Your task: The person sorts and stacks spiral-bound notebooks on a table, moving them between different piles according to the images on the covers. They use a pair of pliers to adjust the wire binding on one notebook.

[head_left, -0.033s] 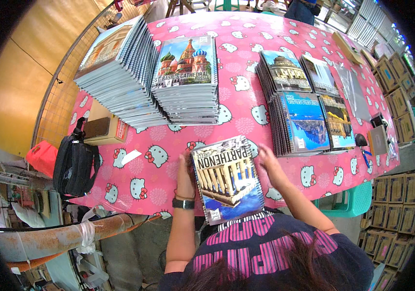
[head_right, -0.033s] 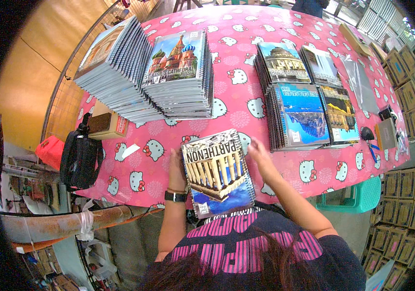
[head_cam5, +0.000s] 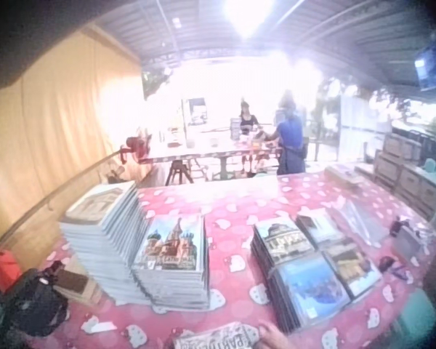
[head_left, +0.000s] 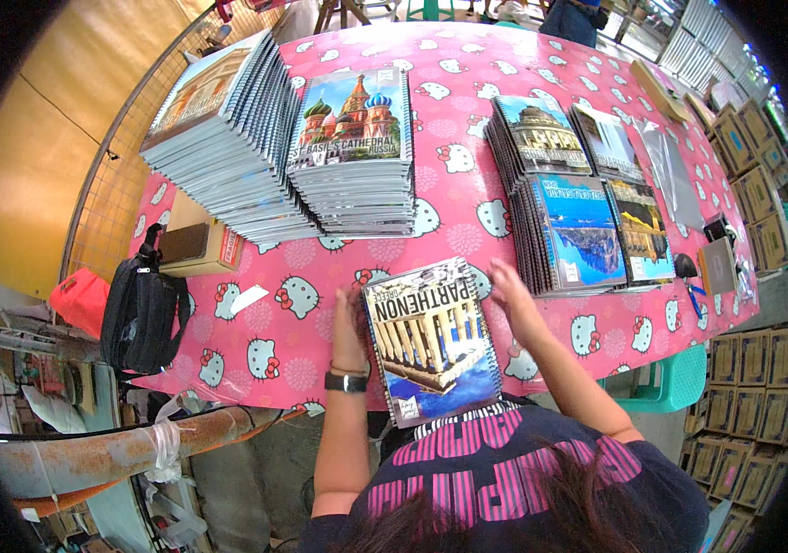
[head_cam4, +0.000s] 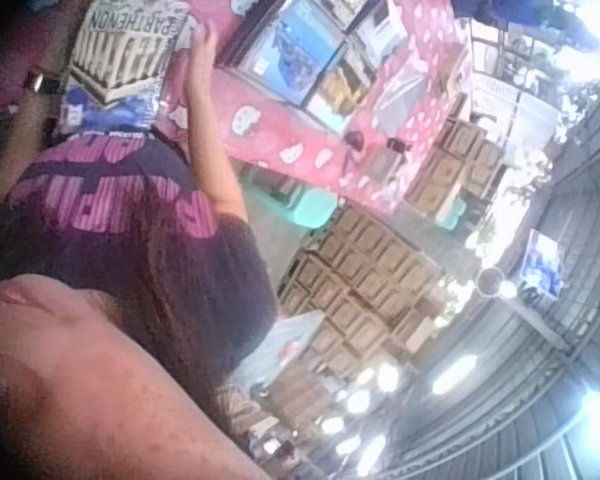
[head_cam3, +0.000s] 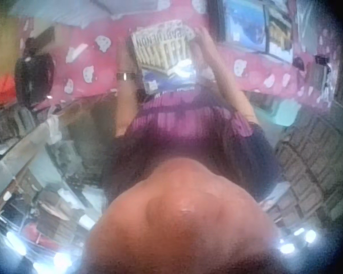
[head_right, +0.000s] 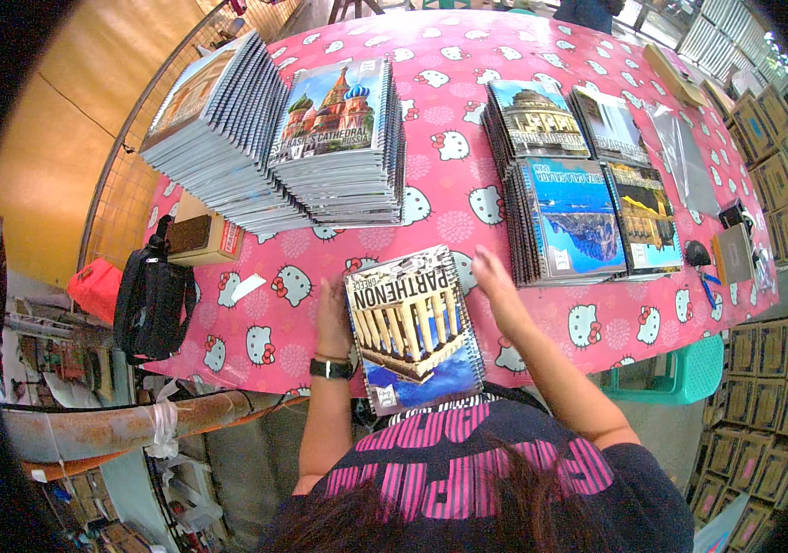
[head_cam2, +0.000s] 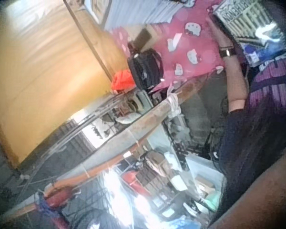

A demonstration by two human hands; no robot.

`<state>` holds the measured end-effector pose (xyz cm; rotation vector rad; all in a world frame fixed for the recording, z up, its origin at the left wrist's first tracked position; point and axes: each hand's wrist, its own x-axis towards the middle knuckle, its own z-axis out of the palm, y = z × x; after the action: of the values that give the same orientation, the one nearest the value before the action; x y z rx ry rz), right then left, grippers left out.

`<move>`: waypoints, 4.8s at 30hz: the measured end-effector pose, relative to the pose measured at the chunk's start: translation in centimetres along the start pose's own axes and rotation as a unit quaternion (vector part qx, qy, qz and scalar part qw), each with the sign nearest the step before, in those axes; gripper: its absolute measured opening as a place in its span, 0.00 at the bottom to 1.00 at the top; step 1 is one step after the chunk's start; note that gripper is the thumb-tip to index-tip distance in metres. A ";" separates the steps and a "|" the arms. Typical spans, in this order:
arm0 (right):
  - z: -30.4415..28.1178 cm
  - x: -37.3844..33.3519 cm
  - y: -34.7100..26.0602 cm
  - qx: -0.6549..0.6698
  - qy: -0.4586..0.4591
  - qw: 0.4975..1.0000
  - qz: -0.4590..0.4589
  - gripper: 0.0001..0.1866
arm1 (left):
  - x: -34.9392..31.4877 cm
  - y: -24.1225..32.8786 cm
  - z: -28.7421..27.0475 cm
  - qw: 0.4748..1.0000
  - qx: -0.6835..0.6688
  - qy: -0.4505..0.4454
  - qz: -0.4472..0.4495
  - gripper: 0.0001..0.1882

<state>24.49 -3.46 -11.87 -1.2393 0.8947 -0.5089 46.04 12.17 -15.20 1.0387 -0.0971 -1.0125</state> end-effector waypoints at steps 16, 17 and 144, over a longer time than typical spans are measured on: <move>4.2 28.8 -3.5 -0.030 -0.114 0.990 -0.080 0.26 | 15.2 0.1 -4.1 0.883 0.346 0.095 0.302 0.31; 4.2 29.0 -2.9 -0.047 -0.116 0.987 -0.104 0.25 | 14.1 -0.2 -3.6 0.907 0.321 0.079 0.261 0.29; -1.3 -3.3 0.9 0.106 -0.057 0.958 0.259 0.34 | -6.9 -1.5 -3.0 0.978 -0.069 -0.060 -0.188 0.27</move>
<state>21.48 -1.47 -11.80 -0.7868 0.9926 -0.1066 42.65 19.00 -15.41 0.8862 0.0748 -1.4056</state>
